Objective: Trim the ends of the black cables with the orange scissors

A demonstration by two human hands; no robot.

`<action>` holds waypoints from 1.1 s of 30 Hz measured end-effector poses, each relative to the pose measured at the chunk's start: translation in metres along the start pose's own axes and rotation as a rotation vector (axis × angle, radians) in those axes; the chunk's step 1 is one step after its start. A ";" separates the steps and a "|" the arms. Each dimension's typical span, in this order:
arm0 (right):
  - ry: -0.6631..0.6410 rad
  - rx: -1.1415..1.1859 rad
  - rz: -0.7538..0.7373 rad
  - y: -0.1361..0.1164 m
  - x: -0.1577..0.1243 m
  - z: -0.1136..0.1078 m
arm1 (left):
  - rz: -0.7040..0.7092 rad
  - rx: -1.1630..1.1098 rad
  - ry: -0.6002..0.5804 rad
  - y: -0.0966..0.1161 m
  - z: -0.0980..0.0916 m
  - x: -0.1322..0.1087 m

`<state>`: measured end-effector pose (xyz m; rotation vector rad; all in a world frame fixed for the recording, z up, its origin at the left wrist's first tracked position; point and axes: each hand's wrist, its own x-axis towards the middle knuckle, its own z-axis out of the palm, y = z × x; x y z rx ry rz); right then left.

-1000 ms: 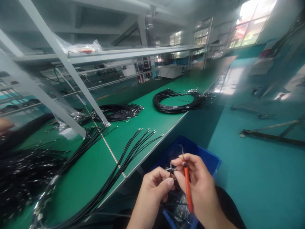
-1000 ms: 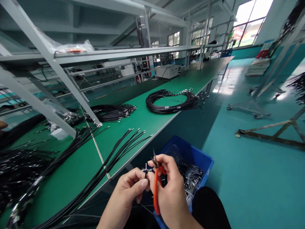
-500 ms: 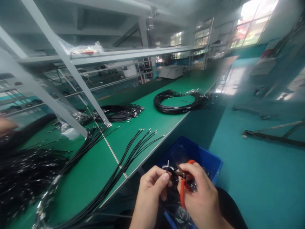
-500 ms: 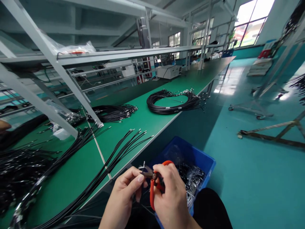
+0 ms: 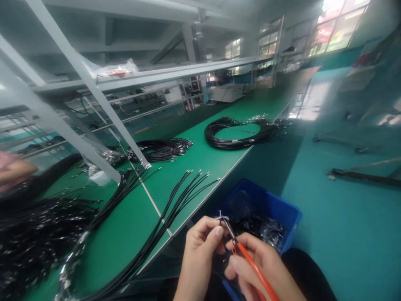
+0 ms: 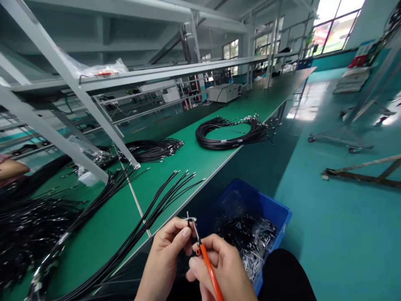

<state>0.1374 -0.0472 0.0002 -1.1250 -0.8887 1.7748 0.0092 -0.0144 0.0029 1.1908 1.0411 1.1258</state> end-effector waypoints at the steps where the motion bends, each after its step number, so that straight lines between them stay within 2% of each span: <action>1: -0.009 0.014 -0.009 -0.001 0.001 0.000 | -0.009 0.011 -0.010 0.000 0.001 0.000; 11: -0.001 -0.001 0.051 0.000 0.006 -0.001 | -0.054 0.027 -0.020 -0.002 0.001 0.001; 19: -0.087 0.047 -0.001 0.004 0.003 -0.014 | -0.027 0.024 0.018 -0.002 0.001 0.004; 24: -0.172 0.027 0.043 0.006 0.001 -0.019 | -0.006 0.029 0.037 -0.003 0.002 0.004; 33: -0.201 0.097 0.023 0.002 0.003 -0.019 | 0.000 0.058 0.033 -0.007 0.005 0.002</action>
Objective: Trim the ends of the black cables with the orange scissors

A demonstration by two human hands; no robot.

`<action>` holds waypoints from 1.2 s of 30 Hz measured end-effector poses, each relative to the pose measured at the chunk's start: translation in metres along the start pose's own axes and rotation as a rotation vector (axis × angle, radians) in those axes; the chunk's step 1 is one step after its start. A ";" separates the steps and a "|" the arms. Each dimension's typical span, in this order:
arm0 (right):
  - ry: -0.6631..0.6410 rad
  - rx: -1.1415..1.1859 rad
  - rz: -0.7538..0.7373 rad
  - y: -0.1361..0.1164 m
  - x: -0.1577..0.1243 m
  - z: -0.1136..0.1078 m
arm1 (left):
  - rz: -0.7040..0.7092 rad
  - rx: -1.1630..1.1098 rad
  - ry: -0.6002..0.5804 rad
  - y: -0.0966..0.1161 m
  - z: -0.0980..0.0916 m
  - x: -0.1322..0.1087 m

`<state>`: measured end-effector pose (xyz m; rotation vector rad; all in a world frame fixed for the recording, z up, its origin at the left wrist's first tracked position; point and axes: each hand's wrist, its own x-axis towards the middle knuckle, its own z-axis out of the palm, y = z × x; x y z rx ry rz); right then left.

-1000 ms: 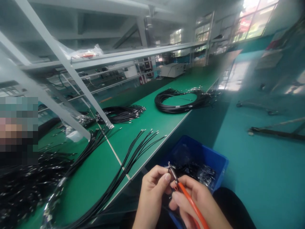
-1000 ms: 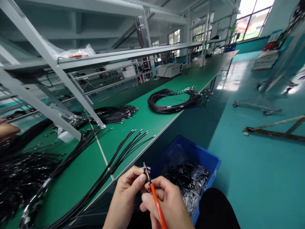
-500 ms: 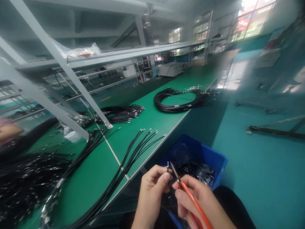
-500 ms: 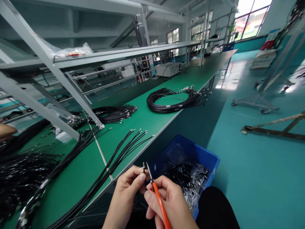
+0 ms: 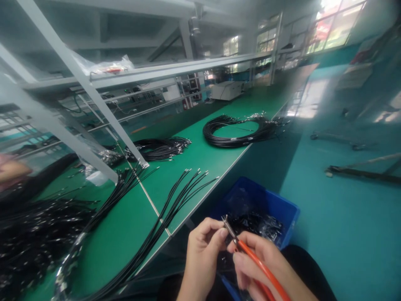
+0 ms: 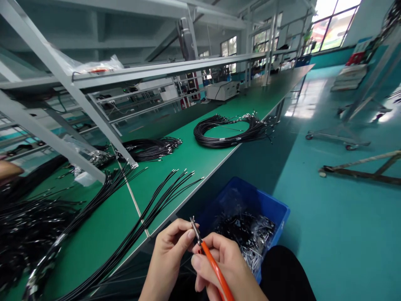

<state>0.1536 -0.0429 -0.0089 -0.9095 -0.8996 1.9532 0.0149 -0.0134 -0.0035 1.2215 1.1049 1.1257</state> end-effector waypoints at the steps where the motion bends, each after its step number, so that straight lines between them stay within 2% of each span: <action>1: -0.001 0.003 -0.002 0.000 0.000 0.000 | 0.003 0.005 0.006 0.000 0.000 0.000; 6: 0.049 -0.098 0.031 -0.002 0.002 0.000 | 0.005 0.031 0.012 0.001 0.003 0.000; 10: 0.144 -0.240 0.078 0.001 -0.001 -0.001 | 0.025 0.085 0.016 -0.002 0.002 0.004; 13: 0.272 -0.269 -0.072 0.008 -0.002 -0.004 | 0.026 0.120 0.022 -0.002 0.001 0.005; 16: 0.486 -0.261 -0.297 0.009 0.003 -0.005 | 0.016 0.155 0.026 0.000 0.003 0.003; 19: 0.605 -0.241 -0.400 0.000 0.009 -0.001 | 0.047 0.223 0.034 0.002 0.007 -0.002; 25: 0.628 -0.170 -0.440 -0.015 0.014 0.011 | 0.175 0.421 0.048 0.004 0.011 -0.009; 32: 0.586 -0.072 -0.450 -0.005 0.016 0.012 | 0.116 0.390 0.059 0.007 0.011 -0.012; 36: 0.651 -0.068 -0.483 -0.005 0.018 0.016 | 0.117 0.423 0.071 0.006 0.011 -0.011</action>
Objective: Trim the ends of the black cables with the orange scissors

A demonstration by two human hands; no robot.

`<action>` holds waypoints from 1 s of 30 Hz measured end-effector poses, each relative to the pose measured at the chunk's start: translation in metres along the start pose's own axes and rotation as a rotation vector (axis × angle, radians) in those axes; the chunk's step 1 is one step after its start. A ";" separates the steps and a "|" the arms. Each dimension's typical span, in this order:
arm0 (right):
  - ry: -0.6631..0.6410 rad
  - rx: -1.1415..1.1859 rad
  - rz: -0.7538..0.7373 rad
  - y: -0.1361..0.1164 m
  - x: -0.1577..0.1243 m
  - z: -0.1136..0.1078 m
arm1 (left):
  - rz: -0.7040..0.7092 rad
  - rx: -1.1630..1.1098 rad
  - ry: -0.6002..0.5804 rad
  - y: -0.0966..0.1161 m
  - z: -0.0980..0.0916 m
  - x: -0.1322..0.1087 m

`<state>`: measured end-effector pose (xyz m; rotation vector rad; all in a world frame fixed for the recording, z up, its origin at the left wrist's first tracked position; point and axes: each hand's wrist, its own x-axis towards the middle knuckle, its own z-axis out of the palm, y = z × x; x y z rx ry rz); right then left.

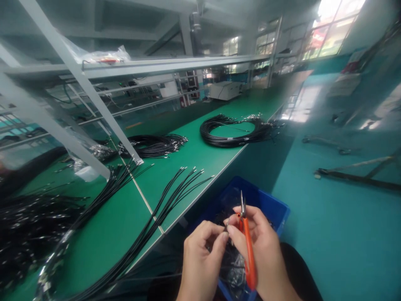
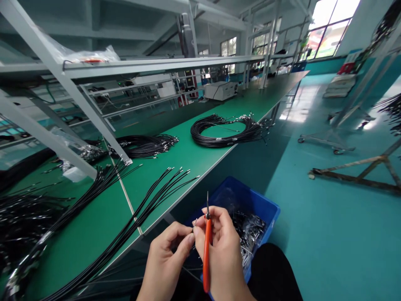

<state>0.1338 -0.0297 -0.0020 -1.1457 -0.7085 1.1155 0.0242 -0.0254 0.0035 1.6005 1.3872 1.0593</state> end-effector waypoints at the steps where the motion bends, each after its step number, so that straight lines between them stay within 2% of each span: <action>1: 0.022 -0.011 -0.020 0.000 -0.001 0.002 | 0.004 0.011 -0.004 0.000 0.000 0.000; 3: 0.058 -0.077 -0.062 0.002 -0.003 0.004 | 0.010 0.017 -0.014 0.000 0.000 0.000; 6: 0.100 -0.323 -0.135 0.006 -0.010 0.004 | -0.020 -0.031 -0.018 -0.001 -0.003 0.000; 9: 0.020 -0.456 -0.177 0.007 -0.014 -0.002 | -0.094 -0.146 -0.032 -0.003 -0.010 0.003; 12: -0.179 -0.266 -0.070 0.005 -0.010 -0.014 | -0.142 -0.260 -0.077 -0.006 -0.018 0.008; 16: -0.590 -0.001 0.291 -0.005 0.003 -0.032 | -0.166 -0.374 -0.107 -0.007 -0.024 0.012; 18: -0.740 0.059 0.420 -0.009 0.006 -0.038 | -0.178 -0.412 -0.113 -0.005 -0.025 0.012; 24: -0.694 0.030 0.497 -0.005 0.000 -0.043 | -0.173 -0.453 -0.170 -0.002 -0.026 0.011; 30: -0.781 0.171 0.531 0.000 0.004 -0.044 | -0.110 -0.478 -0.243 -0.003 -0.028 0.009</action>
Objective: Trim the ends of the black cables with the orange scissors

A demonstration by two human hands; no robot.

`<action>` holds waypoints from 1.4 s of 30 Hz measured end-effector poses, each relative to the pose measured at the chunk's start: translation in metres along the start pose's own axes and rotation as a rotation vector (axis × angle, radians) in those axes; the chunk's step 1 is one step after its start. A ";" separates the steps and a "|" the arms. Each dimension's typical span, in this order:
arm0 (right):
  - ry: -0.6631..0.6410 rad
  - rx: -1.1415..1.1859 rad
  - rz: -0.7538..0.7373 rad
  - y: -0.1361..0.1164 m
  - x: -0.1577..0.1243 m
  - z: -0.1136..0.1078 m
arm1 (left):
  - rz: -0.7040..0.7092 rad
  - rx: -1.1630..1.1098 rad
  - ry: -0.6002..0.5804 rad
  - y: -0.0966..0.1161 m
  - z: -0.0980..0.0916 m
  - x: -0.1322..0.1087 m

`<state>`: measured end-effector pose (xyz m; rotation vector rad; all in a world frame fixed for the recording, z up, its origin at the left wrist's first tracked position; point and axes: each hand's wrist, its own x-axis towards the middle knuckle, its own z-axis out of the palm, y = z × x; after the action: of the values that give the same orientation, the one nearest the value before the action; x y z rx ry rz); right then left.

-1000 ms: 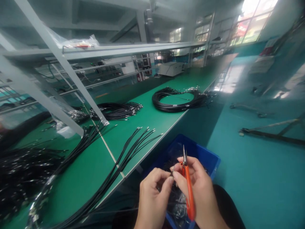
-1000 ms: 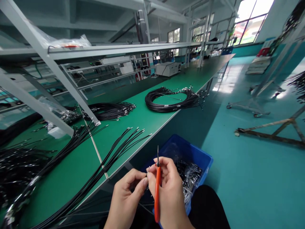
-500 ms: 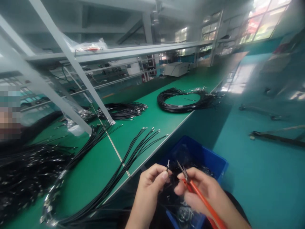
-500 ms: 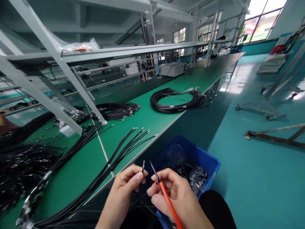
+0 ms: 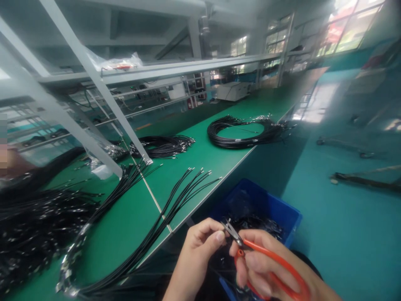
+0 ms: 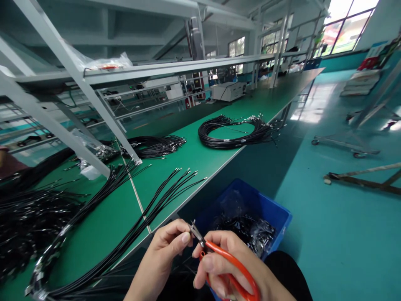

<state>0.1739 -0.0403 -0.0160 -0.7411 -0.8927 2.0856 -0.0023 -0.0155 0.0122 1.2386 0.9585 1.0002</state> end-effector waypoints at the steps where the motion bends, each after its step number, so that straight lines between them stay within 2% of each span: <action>1: -0.003 -0.001 0.009 -0.001 0.000 0.000 | 0.005 0.000 -0.003 0.000 0.000 0.000; 7: 0.003 -0.066 0.013 -0.010 0.002 0.003 | 0.026 0.017 -0.010 0.000 0.001 0.001; 11: 0.064 -0.273 0.138 -0.020 0.004 0.007 | 0.004 0.072 0.043 0.000 0.002 0.001; 14: 0.078 -0.379 0.151 -0.023 0.004 0.006 | -0.007 0.098 0.089 -0.001 0.001 0.002; 18: 0.073 -0.402 0.080 -0.016 0.003 -0.001 | -0.011 0.097 0.072 -0.006 -0.001 0.003; 21: 0.114 -0.350 -0.027 -0.010 0.003 -0.003 | 0.000 0.121 0.066 -0.008 -0.001 0.003; 24: 0.201 -0.257 -0.153 -0.007 0.002 -0.005 | 0.062 0.230 0.114 -0.008 0.003 0.002; 26: 0.211 -0.205 -0.203 -0.005 0.000 -0.007 | 0.124 0.335 0.147 -0.006 0.007 0.001; 31: 0.148 -0.199 -0.241 -0.003 -0.004 -0.013 | 0.250 0.534 0.186 -0.003 0.015 0.000; 36: 0.153 -0.132 -0.243 -0.001 -0.004 -0.010 | 0.283 0.611 0.203 -0.003 0.015 -0.002; 38: 0.232 -0.085 -0.273 -0.001 -0.002 -0.006 | 0.286 0.626 0.203 -0.003 0.015 -0.003; 42: 0.558 -0.119 -0.426 -0.007 0.009 0.006 | 0.302 0.687 0.214 -0.005 0.021 -0.004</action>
<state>0.1671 -0.0316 -0.0090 -1.0263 -0.7734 1.3612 0.0169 -0.0253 0.0088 1.9153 1.3772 1.0899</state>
